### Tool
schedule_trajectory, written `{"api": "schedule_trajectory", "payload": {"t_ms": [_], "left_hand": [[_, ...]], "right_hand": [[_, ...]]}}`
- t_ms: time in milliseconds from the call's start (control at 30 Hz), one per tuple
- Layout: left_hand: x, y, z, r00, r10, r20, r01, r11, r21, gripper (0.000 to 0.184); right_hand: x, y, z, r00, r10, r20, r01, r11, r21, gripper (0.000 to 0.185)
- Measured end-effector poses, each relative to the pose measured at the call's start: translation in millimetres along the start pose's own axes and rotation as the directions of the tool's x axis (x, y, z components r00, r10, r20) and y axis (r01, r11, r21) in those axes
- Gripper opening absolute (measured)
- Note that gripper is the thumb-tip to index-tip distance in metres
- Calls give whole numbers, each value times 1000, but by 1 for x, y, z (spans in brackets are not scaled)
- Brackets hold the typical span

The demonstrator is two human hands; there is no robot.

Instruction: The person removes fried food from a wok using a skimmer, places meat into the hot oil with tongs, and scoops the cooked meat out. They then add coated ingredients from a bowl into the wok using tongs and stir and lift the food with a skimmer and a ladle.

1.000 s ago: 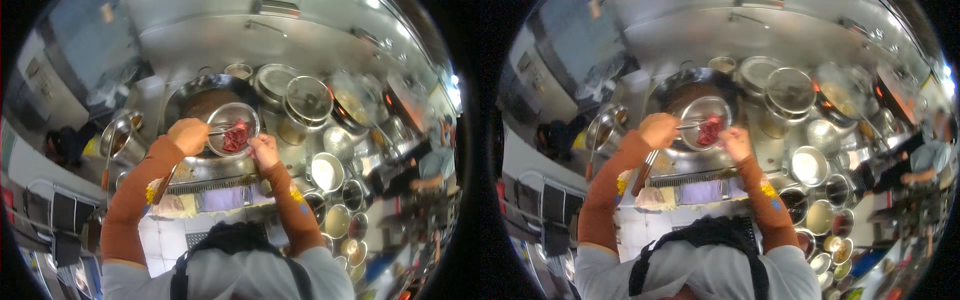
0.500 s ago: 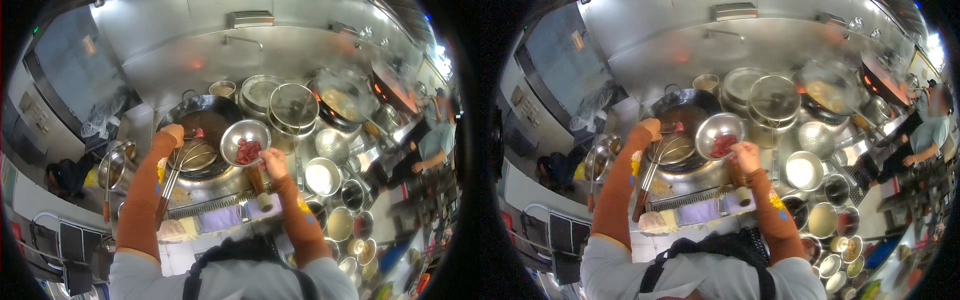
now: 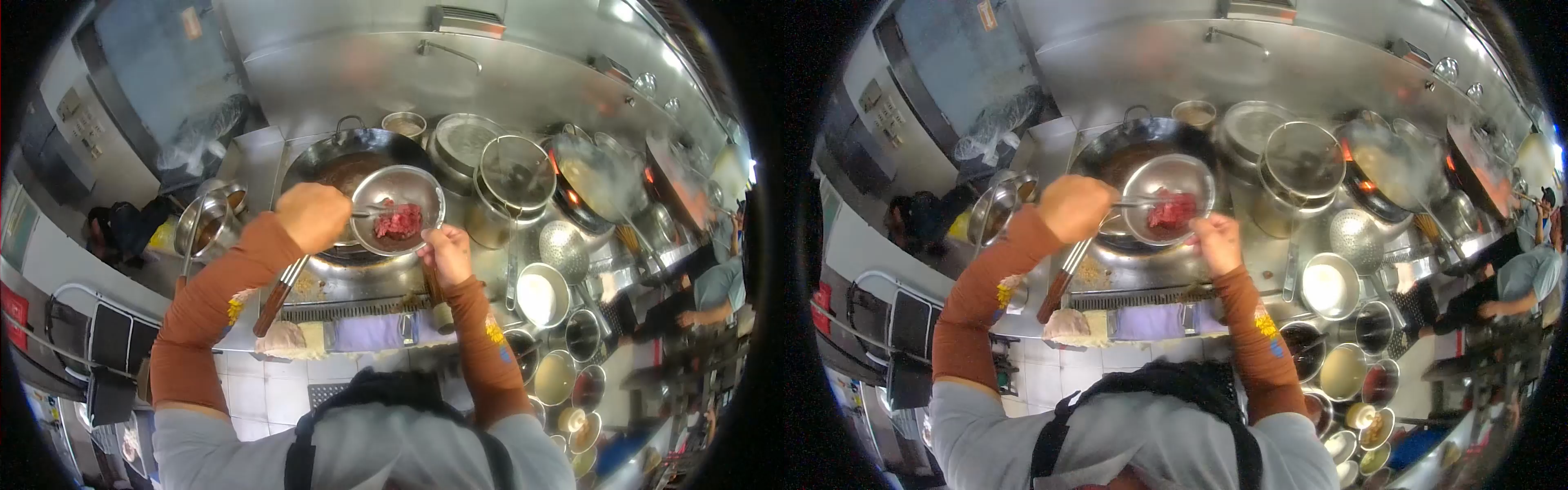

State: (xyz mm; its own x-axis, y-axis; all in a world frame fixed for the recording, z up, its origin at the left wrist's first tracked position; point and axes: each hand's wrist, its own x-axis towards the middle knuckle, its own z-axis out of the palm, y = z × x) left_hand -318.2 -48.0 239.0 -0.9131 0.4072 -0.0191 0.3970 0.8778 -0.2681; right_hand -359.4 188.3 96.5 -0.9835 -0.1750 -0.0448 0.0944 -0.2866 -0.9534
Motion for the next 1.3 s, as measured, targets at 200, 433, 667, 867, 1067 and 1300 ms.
{"api": "schedule_trajectory", "payload": {"t_ms": [200, 433, 667, 867, 1067, 1300], "left_hand": [[9, -5, 3, 999, 30, 19, -29, 998, -55, 17], [33, -14, -3, 996, -50, -74, 41, 993, -113, 20], [78, -69, 46, 981, -183, -68, 170, 972, -164, 25], [127, -88, 120, 943, -311, 119, 323, 941, -100, 31], [71, -64, -18, 984, -174, 23, 175, 980, -95, 28], [10, -13, -2, 990, 91, 108, -93, 996, 7, 20]], "right_hand": [[-3, 0, -10, 1000, -2, 24, 2, 1000, -10, 15], [14, 7, -27, 997, 9, -78, -5, 998, 57, 15], [5, 7, -55, 983, 12, -182, 6, 995, 101, 15], [1, 10, -66, 980, 7, -201, 4, 999, 54, 15], [2, 5, -57, 995, -27, -96, 25, 999, -25, 14], [-21, -7, -2, 997, -77, 2, 77, 997, -20, 13]]}}
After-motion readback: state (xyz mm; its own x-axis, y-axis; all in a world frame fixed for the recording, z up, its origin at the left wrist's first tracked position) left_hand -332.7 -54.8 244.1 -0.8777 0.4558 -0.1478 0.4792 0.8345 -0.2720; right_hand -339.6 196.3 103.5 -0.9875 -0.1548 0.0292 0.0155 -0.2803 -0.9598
